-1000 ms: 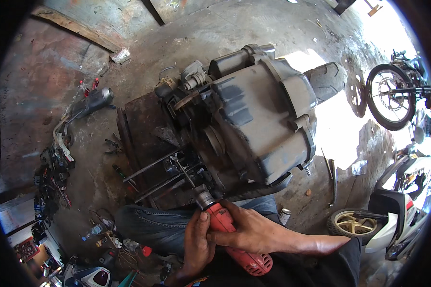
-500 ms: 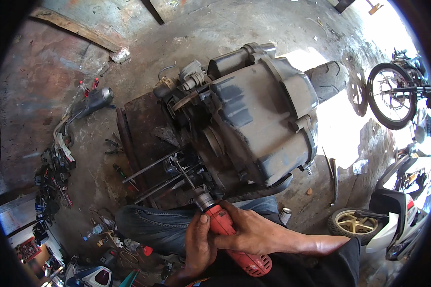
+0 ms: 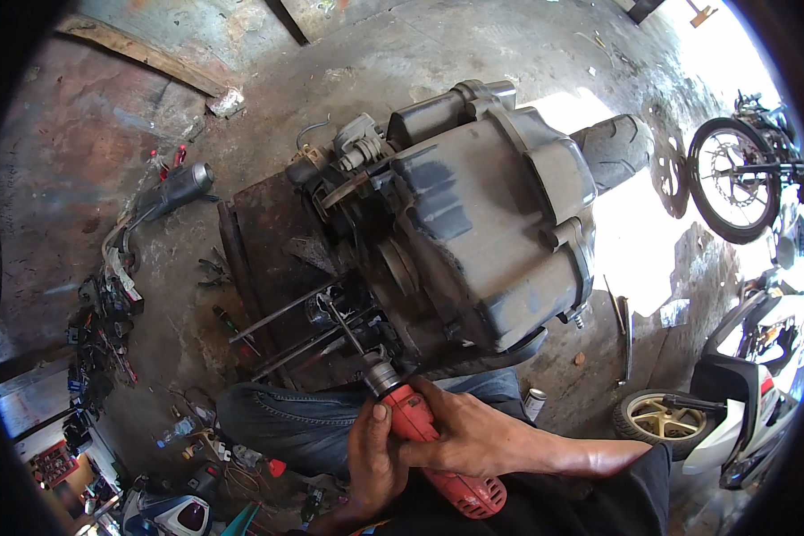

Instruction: Repairing a motorcycle engine block using tools.

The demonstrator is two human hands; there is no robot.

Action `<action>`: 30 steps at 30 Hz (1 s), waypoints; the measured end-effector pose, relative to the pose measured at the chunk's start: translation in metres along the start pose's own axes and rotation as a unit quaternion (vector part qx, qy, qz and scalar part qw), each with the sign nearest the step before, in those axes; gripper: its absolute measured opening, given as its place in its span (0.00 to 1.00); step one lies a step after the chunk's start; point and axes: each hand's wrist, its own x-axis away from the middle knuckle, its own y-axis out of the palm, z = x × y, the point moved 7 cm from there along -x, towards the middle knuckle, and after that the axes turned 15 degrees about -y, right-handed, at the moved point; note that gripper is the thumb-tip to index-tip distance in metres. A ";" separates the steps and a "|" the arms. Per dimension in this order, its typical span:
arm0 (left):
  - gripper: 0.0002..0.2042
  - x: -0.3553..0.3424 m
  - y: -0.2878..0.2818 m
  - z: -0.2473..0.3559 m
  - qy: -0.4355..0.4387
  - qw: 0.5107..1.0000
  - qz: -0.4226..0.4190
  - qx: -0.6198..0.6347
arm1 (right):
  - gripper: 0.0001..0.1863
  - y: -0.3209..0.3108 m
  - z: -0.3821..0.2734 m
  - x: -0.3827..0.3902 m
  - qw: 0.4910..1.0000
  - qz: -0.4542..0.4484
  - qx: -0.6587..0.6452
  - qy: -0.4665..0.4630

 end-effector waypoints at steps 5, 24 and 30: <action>0.21 0.000 -0.001 0.000 0.012 0.999 0.017 -0.032 | 0.39 -0.001 0.000 0.000 1.000 -0.002 0.009 0.002; 0.21 0.001 -0.002 -0.003 0.014 1.000 0.020 -0.007 | 0.39 -0.001 -0.002 -0.002 1.000 -0.019 -0.010 0.009; 0.22 0.002 -0.001 -0.002 0.017 0.999 0.029 -0.037 | 0.40 -0.002 -0.003 -0.003 1.000 -0.020 -0.001 0.009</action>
